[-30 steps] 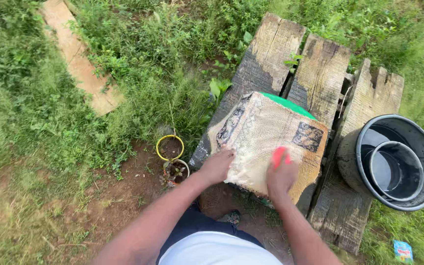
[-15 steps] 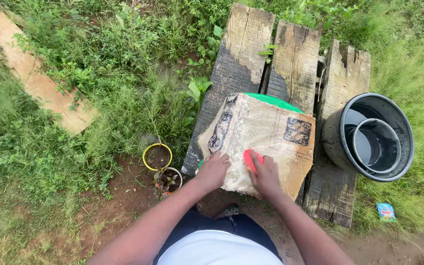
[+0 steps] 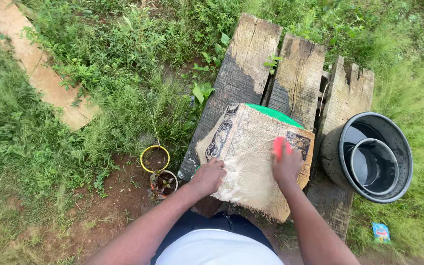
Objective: The person scrubs a small rug using a red brush and soapy water on a wooden outdoor platform. The person repeatedly applies the brush to the surface of the rug and later moves plastic basins of water.
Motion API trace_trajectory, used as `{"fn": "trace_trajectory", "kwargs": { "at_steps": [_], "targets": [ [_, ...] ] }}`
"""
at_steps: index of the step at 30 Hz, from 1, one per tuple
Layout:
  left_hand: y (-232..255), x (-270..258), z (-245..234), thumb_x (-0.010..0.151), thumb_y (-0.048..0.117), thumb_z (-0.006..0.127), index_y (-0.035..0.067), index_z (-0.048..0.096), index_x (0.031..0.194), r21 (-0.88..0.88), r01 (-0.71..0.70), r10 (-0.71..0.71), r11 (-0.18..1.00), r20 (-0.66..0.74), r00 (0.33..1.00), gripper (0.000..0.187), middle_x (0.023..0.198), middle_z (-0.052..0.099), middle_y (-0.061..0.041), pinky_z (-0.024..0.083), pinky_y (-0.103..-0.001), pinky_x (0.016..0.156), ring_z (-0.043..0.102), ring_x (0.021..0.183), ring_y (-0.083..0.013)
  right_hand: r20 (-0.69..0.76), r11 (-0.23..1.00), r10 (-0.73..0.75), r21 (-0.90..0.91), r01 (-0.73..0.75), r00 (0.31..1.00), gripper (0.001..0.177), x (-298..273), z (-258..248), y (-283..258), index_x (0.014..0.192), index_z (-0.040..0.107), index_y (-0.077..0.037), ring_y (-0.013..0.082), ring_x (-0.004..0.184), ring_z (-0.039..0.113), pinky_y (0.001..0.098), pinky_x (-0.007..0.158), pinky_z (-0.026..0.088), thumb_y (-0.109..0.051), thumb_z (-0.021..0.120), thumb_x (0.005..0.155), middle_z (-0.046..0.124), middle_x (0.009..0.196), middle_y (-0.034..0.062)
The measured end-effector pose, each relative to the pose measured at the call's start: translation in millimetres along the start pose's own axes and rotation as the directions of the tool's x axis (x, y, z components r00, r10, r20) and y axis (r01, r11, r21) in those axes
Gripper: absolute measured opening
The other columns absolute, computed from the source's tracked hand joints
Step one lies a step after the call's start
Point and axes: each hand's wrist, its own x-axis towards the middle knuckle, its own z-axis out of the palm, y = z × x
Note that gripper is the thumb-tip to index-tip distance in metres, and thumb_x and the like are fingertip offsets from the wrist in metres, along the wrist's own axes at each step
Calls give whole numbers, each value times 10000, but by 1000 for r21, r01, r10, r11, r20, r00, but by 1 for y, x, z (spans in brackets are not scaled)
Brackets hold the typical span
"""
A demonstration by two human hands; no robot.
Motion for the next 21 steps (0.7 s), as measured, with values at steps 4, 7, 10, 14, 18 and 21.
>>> {"fn": "trace_trajectory", "kwargs": {
  "at_steps": [4,7,10,14,18,21],
  "targets": [
    [4,0,2,821,96,719,46,758,1065,-47,23,-25,999,-36,999,252,1271,606,-97,479,-395,1065,505,1255,-296,15,944,-235,240,225,972,683,-6,25,-28,1533,402,-55,378,991,504,528,874,415,-341,638,960,529,1034,219],
    [9,4,6,836,116,732,45,751,1091,-60,83,-84,995,-21,996,266,1267,599,-104,449,-395,1081,491,1258,-291,70,773,-584,350,529,808,583,-3,15,-26,1490,446,-117,362,997,513,485,886,436,-325,614,971,538,1052,192],
    [12,5,8,845,110,727,48,750,1099,-25,109,-109,994,-25,994,262,1262,602,-104,430,-390,1107,488,1269,-287,2,920,-356,178,350,935,566,48,-5,-3,1482,445,-140,356,1024,524,495,880,422,-313,612,969,565,1087,180],
    [20,6,13,836,123,740,45,751,1075,-9,141,-141,990,-68,988,252,1269,598,-114,417,-395,1125,476,1295,-300,-42,900,-333,285,330,942,644,45,9,-27,1513,416,-89,381,1044,513,513,900,414,-308,641,950,557,1108,218],
    [26,5,20,814,116,750,39,748,1069,-8,144,-144,990,-116,983,266,1261,600,-133,394,-418,1128,448,1322,-338,161,664,-745,266,699,647,714,55,10,-29,1516,406,-151,370,1034,521,528,888,395,-358,670,886,561,1097,233],
    [25,2,28,810,126,750,35,744,1075,-12,168,-168,986,-126,978,281,1287,602,-132,392,-414,1142,477,1312,-326,40,955,-267,142,259,963,641,89,7,-6,1523,402,-119,366,1093,537,532,898,411,-318,636,961,577,1166,201]
  ]
}}
